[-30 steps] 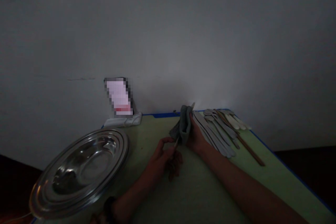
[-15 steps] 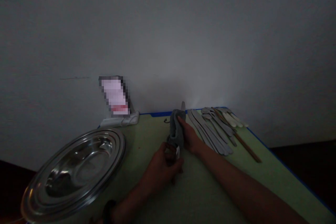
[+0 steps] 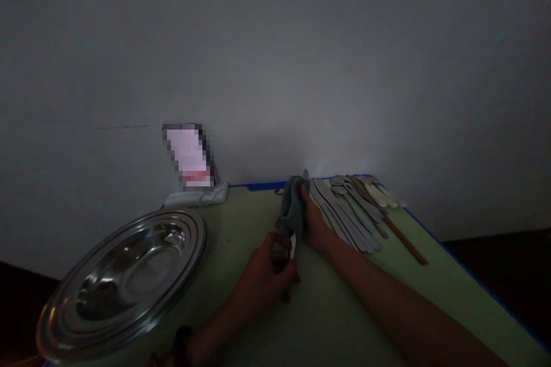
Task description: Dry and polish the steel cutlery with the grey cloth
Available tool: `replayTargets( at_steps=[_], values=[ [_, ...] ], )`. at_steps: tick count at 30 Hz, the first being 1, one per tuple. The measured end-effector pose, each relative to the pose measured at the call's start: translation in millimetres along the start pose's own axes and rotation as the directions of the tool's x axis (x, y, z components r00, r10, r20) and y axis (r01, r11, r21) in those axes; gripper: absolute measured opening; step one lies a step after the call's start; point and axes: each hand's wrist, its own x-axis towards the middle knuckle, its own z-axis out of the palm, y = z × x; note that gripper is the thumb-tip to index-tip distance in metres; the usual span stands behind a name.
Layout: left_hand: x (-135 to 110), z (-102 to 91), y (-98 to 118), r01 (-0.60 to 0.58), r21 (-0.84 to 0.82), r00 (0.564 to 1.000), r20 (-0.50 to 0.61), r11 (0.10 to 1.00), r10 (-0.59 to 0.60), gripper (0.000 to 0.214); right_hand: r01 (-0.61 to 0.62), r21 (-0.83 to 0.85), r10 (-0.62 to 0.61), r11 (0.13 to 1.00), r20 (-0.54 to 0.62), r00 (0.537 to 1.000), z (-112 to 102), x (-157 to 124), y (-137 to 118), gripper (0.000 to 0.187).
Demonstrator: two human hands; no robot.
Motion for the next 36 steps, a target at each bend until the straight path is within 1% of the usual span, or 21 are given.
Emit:
replayTargets(
  at_steps=[2,6,10,13,16,20,22,25,27,28,30,34,36],
  values=[
    [-1,0.7,-2,-0.001,0.022,1.000,0.013,1.000,0.001,0.020,-0.001,0.001,0.001,1.000,-0.011,1.000,1,-1,-1,0.050],
    [-1,-0.3,-8,-0.048,0.045,0.997,0.067,0.998,0.045,0.018,0.018,-0.069,-0.016,0.997,0.035,0.999,2,-4,-4,0.055],
    [-3,-2.6,-11,-0.123,0.031,0.986,0.113,0.992,0.119,0.015,0.030,-0.096,-0.025,0.995,0.052,0.998,2,-6,-3,0.045],
    [-5,-3.2,-10,-0.172,0.025,0.977,0.129,0.985,0.167,0.013,0.034,-0.079,-0.029,0.996,0.066,0.997,1,-6,-1,0.042],
    [-5,-3.4,-9,-0.189,0.034,0.976,0.121,0.981,0.184,0.010,0.033,-0.044,-0.029,0.999,0.076,0.997,1,-5,0,0.039],
    [-5,-5.8,-10,-0.235,0.158,0.971,0.085,0.959,0.224,0.008,-0.022,0.045,0.020,0.999,0.052,0.998,0,-3,0,0.035],
    [-6,-7.9,-9,-0.275,0.201,0.959,0.119,0.940,0.256,0.009,-0.041,0.089,0.038,0.995,0.034,0.999,0,0,-2,0.037],
    [-9,-10.2,-7,-0.318,0.225,0.933,0.245,0.921,0.263,0.010,-0.027,0.125,0.027,0.992,-0.001,1.000,-1,3,-4,0.040],
    [-11,-10.5,-6,-0.353,0.279,0.916,0.296,0.893,0.269,0.012,-0.015,0.115,0.017,0.993,-0.020,1.000,-1,3,-5,0.037],
    [-12,-10.2,-6,-0.363,0.302,0.913,0.302,0.882,0.273,0.013,-0.012,0.096,0.015,0.995,-0.022,1.000,-1,2,-4,0.036],
    [-11,-8.8,-7,-0.354,0.296,0.921,0.278,0.887,0.274,0.012,-0.010,0.046,0.010,0.999,-0.009,1.000,0,0,-4,0.034],
    [-6,-6.3,-11,-0.308,0.167,0.940,0.203,0.937,0.273,0.012,0.000,-0.021,0.001,1.000,0.018,1.000,3,-6,-2,0.030],
    [-4,-6.3,-11,-0.303,0.192,0.948,0.165,0.933,0.273,0.013,0.002,-0.072,0.000,0.997,0.024,1.000,4,-7,-2,0.028]
  ],
)
